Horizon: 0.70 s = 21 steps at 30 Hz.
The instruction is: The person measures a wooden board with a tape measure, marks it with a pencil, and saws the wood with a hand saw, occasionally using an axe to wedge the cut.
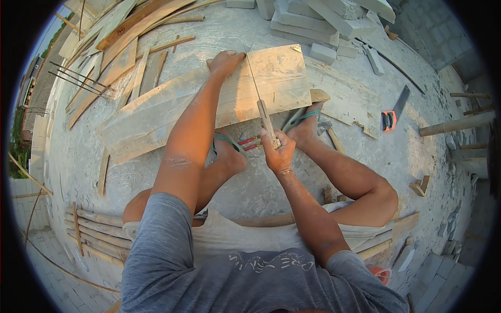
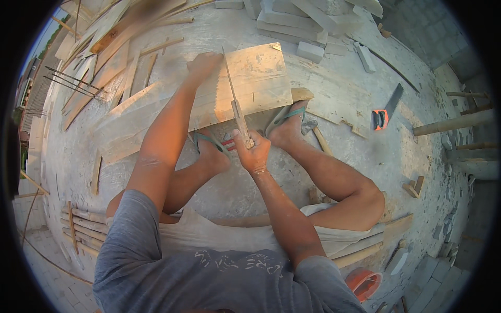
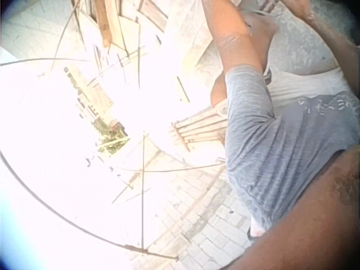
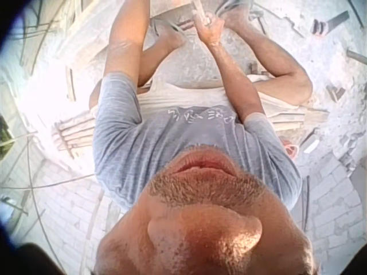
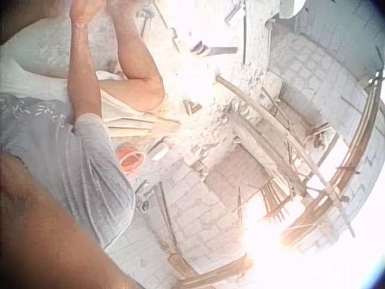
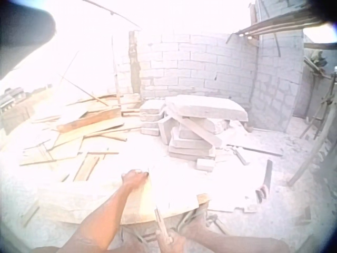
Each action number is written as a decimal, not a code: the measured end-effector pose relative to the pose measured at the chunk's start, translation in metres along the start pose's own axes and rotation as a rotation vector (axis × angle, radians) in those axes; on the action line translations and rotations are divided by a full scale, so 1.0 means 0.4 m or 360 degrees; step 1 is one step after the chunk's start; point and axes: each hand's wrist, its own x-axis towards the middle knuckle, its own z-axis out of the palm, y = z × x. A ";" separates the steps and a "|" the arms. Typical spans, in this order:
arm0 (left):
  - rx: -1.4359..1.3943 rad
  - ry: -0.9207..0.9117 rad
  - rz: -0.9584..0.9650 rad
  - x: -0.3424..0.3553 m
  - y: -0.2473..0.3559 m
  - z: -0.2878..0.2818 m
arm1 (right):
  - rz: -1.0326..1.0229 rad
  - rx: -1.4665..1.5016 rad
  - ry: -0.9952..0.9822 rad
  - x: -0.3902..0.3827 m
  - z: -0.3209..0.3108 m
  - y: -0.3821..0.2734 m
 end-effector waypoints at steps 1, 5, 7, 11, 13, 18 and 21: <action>-0.0011 -0.0058 0.0001 -0.011 0.013 -0.001 | 0.0039 0.0093 0.0056 0.008 0.003 0.017; -0.0048 -0.0058 0.0007 -0.047 0.049 -0.005 | 0.0119 -0.0028 0.0057 0.103 0.027 0.009; -0.0064 0.0023 0.0084 -0.038 0.036 -0.007 | 0.0102 -0.0154 0.0032 0.121 0.046 -0.002; -0.0136 -0.0022 -0.0065 -0.019 0.005 -0.003 | 0.0031 -0.0026 0.0036 0.069 0.067 0.003; -0.0076 -0.0049 -0.0069 -0.040 0.016 0.001 | 0.0257 0.0288 0.0085 0.045 0.056 -0.040; -0.0021 0.0104 0.0059 -0.044 0.039 0.009 | 0.0056 -0.0124 0.0156 0.164 0.088 -0.019; -0.0069 0.0060 0.0035 -0.037 0.005 0.001 | 0.0090 -0.0192 0.0077 0.133 0.089 -0.023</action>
